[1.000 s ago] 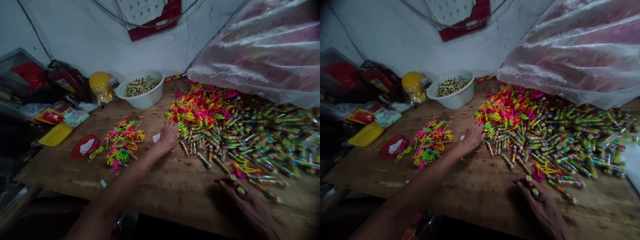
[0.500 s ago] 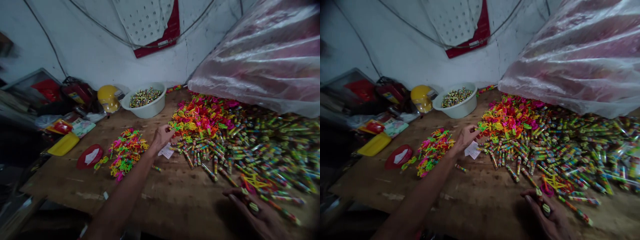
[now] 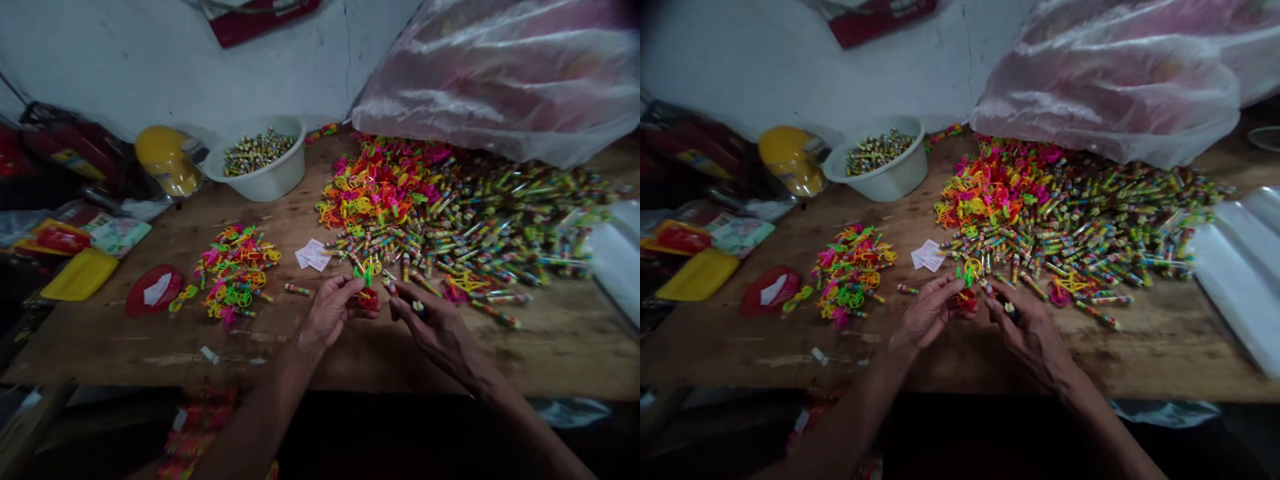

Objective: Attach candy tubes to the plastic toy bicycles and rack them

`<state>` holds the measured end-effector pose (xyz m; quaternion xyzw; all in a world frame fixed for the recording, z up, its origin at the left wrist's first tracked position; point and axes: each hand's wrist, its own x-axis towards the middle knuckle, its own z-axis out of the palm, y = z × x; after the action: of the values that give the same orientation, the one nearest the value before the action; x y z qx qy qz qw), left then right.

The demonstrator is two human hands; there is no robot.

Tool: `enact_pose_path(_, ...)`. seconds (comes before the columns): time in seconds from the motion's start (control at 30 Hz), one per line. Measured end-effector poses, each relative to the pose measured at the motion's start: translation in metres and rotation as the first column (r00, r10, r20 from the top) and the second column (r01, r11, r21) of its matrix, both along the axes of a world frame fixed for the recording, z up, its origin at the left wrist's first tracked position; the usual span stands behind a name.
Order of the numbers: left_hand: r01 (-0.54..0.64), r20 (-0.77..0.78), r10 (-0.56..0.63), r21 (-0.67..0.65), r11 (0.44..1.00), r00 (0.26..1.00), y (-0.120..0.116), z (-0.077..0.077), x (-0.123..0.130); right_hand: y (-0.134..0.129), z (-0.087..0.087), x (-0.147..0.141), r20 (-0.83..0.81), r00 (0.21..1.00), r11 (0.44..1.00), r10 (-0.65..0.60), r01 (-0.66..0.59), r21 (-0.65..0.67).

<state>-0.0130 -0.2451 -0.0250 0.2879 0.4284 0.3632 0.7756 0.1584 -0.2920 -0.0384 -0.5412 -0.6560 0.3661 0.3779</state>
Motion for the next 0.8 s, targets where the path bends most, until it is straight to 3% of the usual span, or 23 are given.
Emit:
enact_pose_path(0.13,-0.007,0.055,0.009,-0.028,1.000,0.998,-0.013,-0.006,0.008,-0.004,-0.016,0.005,0.053,0.997,0.981,-0.056,0.045,0.189)
enact_pose_path(0.27,0.010,0.042,-0.008,-0.039,0.999,0.999,-0.011,-0.009,0.015,-0.005,-0.021,0.012,0.094,0.986,0.931,-0.138,0.097,0.352)
enact_pose_path(0.47,0.042,0.065,-0.035,-0.102,0.994,0.997,-0.009,-0.009,0.023,-0.008,-0.020,0.021,0.112,0.982,0.920,-0.151,0.098,0.379)
enact_pose_path(0.67,0.062,0.064,-0.056,-0.094,0.994,0.996,-0.014,-0.005,0.033,-0.013,-0.032,0.017,0.079,0.961,0.856,-0.263,0.195,0.478)
enact_pose_path(0.8,0.011,0.110,0.005,-0.138,0.990,0.994,-0.018,-0.002,0.037,-0.017,-0.036,0.013,0.030,0.945,0.823,-0.326,0.267,0.502)
